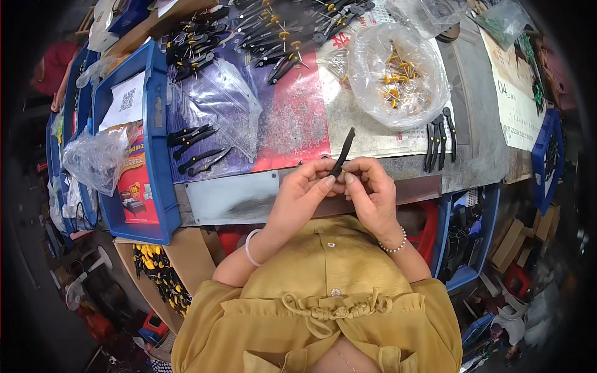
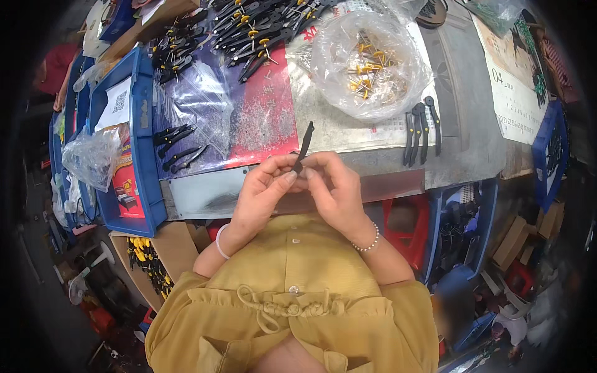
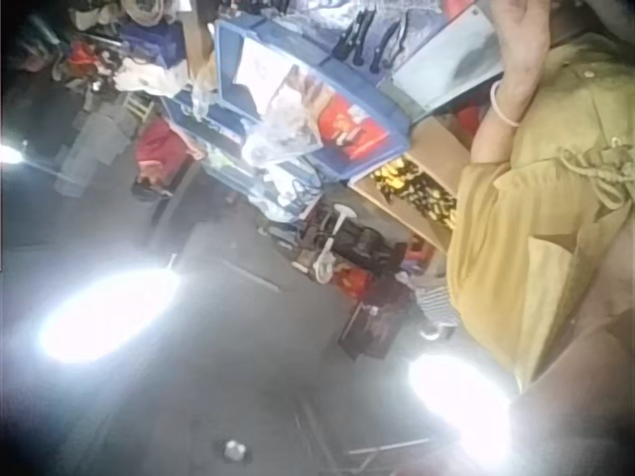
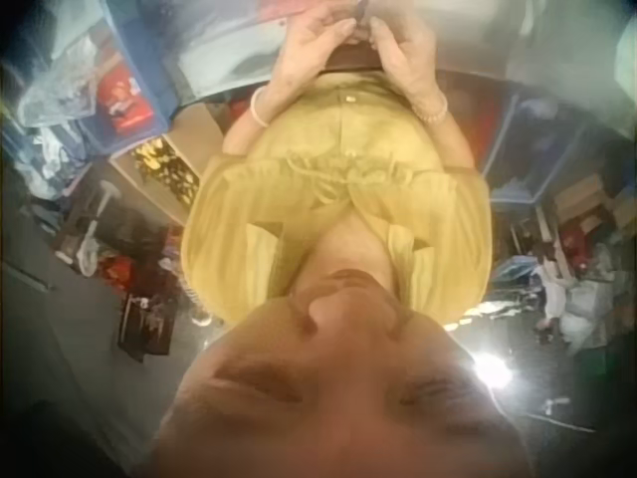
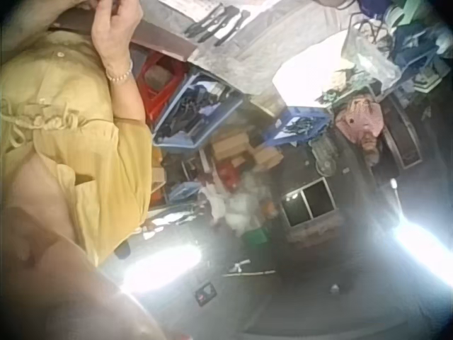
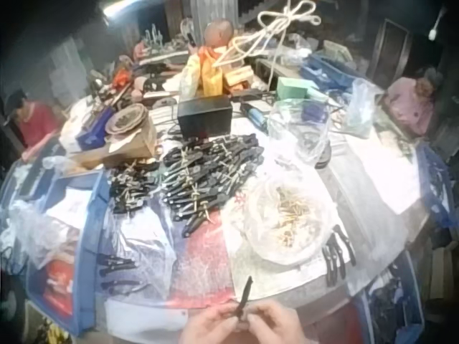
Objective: The person assembles plastic tool parts by fitting small yellow pins into black handles by hand.
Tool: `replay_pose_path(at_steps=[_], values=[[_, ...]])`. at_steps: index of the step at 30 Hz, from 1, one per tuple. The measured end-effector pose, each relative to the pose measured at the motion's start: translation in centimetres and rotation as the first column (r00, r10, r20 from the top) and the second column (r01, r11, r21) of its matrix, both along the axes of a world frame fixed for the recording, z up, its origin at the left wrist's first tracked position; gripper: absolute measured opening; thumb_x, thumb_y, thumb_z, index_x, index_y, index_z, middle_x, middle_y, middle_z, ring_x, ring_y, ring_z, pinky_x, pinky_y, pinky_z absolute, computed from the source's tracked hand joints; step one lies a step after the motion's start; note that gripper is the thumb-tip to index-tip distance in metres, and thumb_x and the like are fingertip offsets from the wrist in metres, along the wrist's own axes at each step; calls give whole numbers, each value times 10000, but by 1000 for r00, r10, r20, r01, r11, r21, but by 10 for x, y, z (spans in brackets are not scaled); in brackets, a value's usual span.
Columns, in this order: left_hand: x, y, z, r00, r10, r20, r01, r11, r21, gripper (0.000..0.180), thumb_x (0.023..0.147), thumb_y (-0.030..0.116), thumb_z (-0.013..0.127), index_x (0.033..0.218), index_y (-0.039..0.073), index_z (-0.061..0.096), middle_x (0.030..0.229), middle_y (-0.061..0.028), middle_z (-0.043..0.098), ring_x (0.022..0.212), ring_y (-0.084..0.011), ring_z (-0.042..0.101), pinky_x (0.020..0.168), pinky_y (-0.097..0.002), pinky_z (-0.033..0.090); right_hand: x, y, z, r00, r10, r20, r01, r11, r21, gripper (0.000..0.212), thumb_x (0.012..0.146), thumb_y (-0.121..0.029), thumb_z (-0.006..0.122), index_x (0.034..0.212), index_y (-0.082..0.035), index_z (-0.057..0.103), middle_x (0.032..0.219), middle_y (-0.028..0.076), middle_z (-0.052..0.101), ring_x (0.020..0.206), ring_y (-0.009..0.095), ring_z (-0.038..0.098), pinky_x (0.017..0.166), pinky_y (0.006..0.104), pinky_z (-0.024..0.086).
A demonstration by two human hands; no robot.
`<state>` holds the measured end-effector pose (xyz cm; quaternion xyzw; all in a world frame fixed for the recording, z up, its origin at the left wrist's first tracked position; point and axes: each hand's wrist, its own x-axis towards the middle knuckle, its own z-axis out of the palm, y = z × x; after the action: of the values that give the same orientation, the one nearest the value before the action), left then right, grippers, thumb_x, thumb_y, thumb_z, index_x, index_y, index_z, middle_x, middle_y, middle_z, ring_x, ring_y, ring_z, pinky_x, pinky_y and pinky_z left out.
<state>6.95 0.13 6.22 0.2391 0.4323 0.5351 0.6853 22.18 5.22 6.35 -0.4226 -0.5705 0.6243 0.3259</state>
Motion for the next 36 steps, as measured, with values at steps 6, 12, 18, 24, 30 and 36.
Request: replay_pose_path(at_steps=[6,12,18,24,30,36], values=[[5,-1,1,997,16,-80,-21,998,-62,290,932,38,483,1208,-49,463,1090,-100,592,944,-142,611,851,-275,494,0,-2,-1,995,1,98,-13,993,121,128,846,10,560,973,2,557,819,98,625,731,154,645,619,264,495],[11,-3,0,974,62,-218,-69,997,-24,257,910,-18,464,1163,-63,475,1059,-100,586,900,-139,625,785,-251,506,1,-1,-5,995,41,90,-54,986,156,139,846,12,571,984,7,555,846,115,634,752,172,660,605,274,516],[12,-4,-4,901,91,-424,-70,995,65,242,882,-30,500,1123,-53,505,944,-110,641,812,-129,651,695,-248,506,-3,-3,-1,999,-7,54,0,992,127,221,858,13,575,1063,15,494,861,126,647,745,183,671,613,273,525],[13,-3,-4,777,142,-613,-47,985,168,235,861,-24,526,1096,-25,538,909,-156,669,858,-214,678,714,-299,520,-3,-5,-5,996,-24,90,9,987,163,266,860,-2,583,1085,6,442,889,139,659,726,197,675,610,283,527],[11,-3,0,705,149,-694,-26,983,184,243,844,-27,540,1087,-27,544,920,-177,665,883,-259,676,728,-320,522,-3,-3,-1,988,-11,153,-29,966,256,261,848,0,589,1071,5,452,875,149,652,717,225,675,601,294,523],[12,-3,3,714,148,-684,-33,983,178,240,841,-28,535,1081,-29,550,922,-176,668,885,-260,676,727,-318,520,-4,-4,-3,982,0,189,-58,951,304,252,842,13,574,1061,21,449,871,162,635,737,251,672,596,302,520]])
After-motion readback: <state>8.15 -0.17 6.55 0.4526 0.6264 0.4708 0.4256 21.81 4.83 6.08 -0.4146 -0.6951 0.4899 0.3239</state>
